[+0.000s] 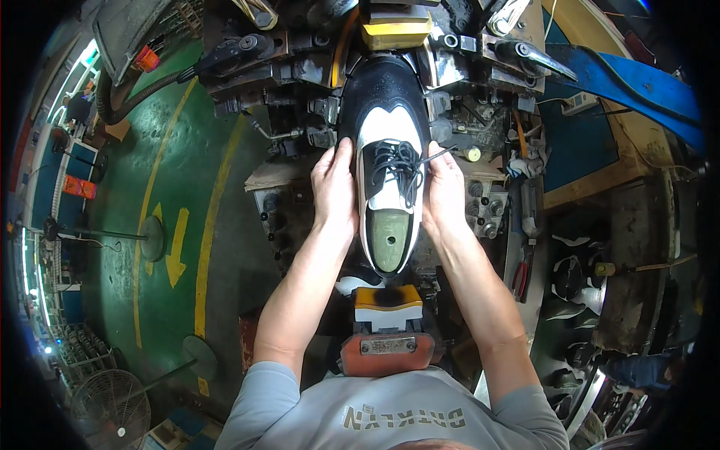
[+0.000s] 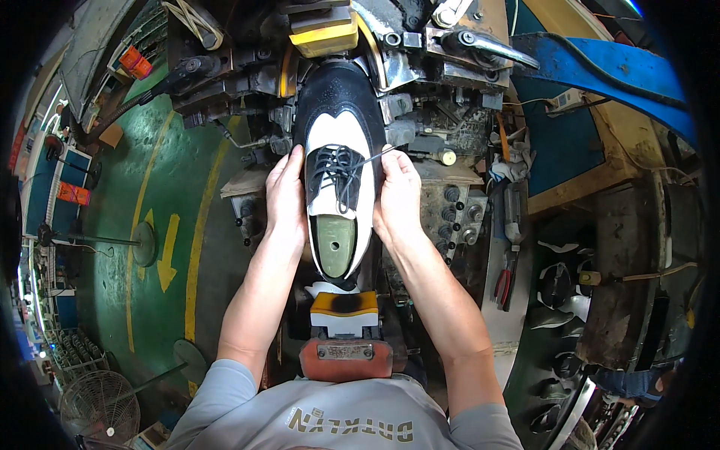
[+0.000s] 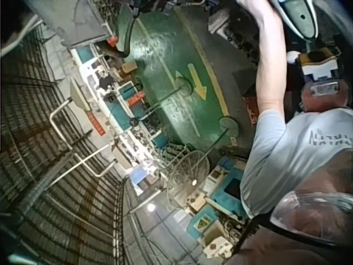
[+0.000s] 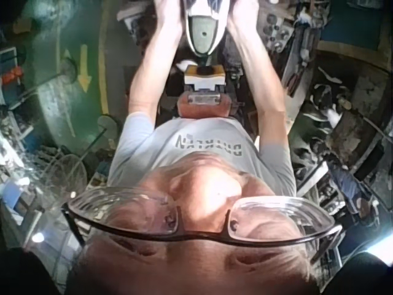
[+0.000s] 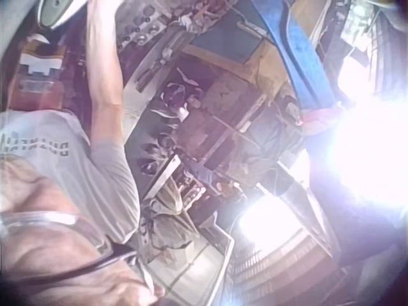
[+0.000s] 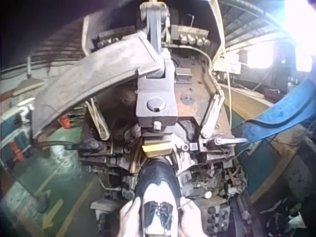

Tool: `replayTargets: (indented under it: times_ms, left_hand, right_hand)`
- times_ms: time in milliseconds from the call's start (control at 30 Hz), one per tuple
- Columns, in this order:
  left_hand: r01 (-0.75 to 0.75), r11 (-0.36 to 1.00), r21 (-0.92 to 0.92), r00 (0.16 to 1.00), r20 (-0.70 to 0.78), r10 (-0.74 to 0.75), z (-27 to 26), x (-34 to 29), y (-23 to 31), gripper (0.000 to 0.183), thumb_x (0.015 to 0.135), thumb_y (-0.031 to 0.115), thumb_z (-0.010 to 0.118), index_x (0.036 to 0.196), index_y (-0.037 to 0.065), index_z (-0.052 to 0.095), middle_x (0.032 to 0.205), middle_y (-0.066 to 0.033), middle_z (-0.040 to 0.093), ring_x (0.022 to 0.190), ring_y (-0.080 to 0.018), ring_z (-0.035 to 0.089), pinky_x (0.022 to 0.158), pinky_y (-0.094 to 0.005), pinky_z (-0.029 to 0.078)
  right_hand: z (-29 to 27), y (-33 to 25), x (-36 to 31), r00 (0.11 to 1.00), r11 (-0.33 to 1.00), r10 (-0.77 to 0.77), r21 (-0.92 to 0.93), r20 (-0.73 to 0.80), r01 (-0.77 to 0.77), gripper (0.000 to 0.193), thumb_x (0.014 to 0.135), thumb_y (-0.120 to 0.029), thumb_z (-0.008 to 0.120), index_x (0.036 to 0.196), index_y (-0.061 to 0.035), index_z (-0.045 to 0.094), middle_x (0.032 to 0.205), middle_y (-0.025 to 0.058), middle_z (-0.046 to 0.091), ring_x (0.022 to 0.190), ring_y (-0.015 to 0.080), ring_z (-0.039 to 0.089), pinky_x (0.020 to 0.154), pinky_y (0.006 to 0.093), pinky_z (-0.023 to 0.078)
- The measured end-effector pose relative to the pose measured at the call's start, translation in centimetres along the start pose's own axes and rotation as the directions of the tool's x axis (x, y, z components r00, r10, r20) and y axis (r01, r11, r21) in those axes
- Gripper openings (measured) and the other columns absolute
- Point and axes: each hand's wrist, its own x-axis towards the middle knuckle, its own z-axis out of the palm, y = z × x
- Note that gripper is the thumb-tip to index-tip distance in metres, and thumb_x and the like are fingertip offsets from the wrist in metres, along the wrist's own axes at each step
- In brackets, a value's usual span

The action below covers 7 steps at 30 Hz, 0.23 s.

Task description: The person repeatedly picks up a shoe upper and a sole from a conveyor belt, places them into a mechanical press, and operates the machine to bond the parts. The person then removes the assembled shoe and places it back on the belt. This cycle is repeated for multiple units throughout the clip.

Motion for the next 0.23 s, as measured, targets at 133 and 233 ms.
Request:
replayTargets:
  times_ms: [133, 233]
  left_hand:
    - [0.021, 1.0, -0.006, 1.0, 0.008, -0.021, 0.05, 0.17, 0.5, 0.024, 0.1, 0.02, 0.053, 0.106, -0.002, 0.061, 0.093, -0.0068, 0.066, 0.078, -0.0131, 0.064, 0.07, -0.0275, 0.054]
    - [0.017, 1.0, 0.003, 1.0, -0.003, -0.017, 0.28, 0.06, 0.64, 0.025, 0.1, 0.02, 0.053, 0.109, -0.002, 0.061, 0.095, -0.0073, 0.067, 0.078, -0.0137, 0.064, 0.07, -0.0281, 0.054]
  right_hand:
    - [0.57, -0.18, -0.06, 1.0, 1.0, 0.017, 0.0, -0.023, -0.017, 0.01, 0.098, -0.009, 0.052, 0.093, -0.0031, 0.057, 0.082, 0.003, 0.062, 0.07, 0.0101, 0.06, 0.065, 0.0253, 0.053]
    - [0.4, 0.01, 0.09, 1.0, 1.0, 0.003, -0.007, -0.03, -0.004, 0.011, 0.098, -0.011, 0.052, 0.094, -0.0027, 0.057, 0.082, 0.003, 0.062, 0.07, 0.0104, 0.06, 0.065, 0.0253, 0.053]
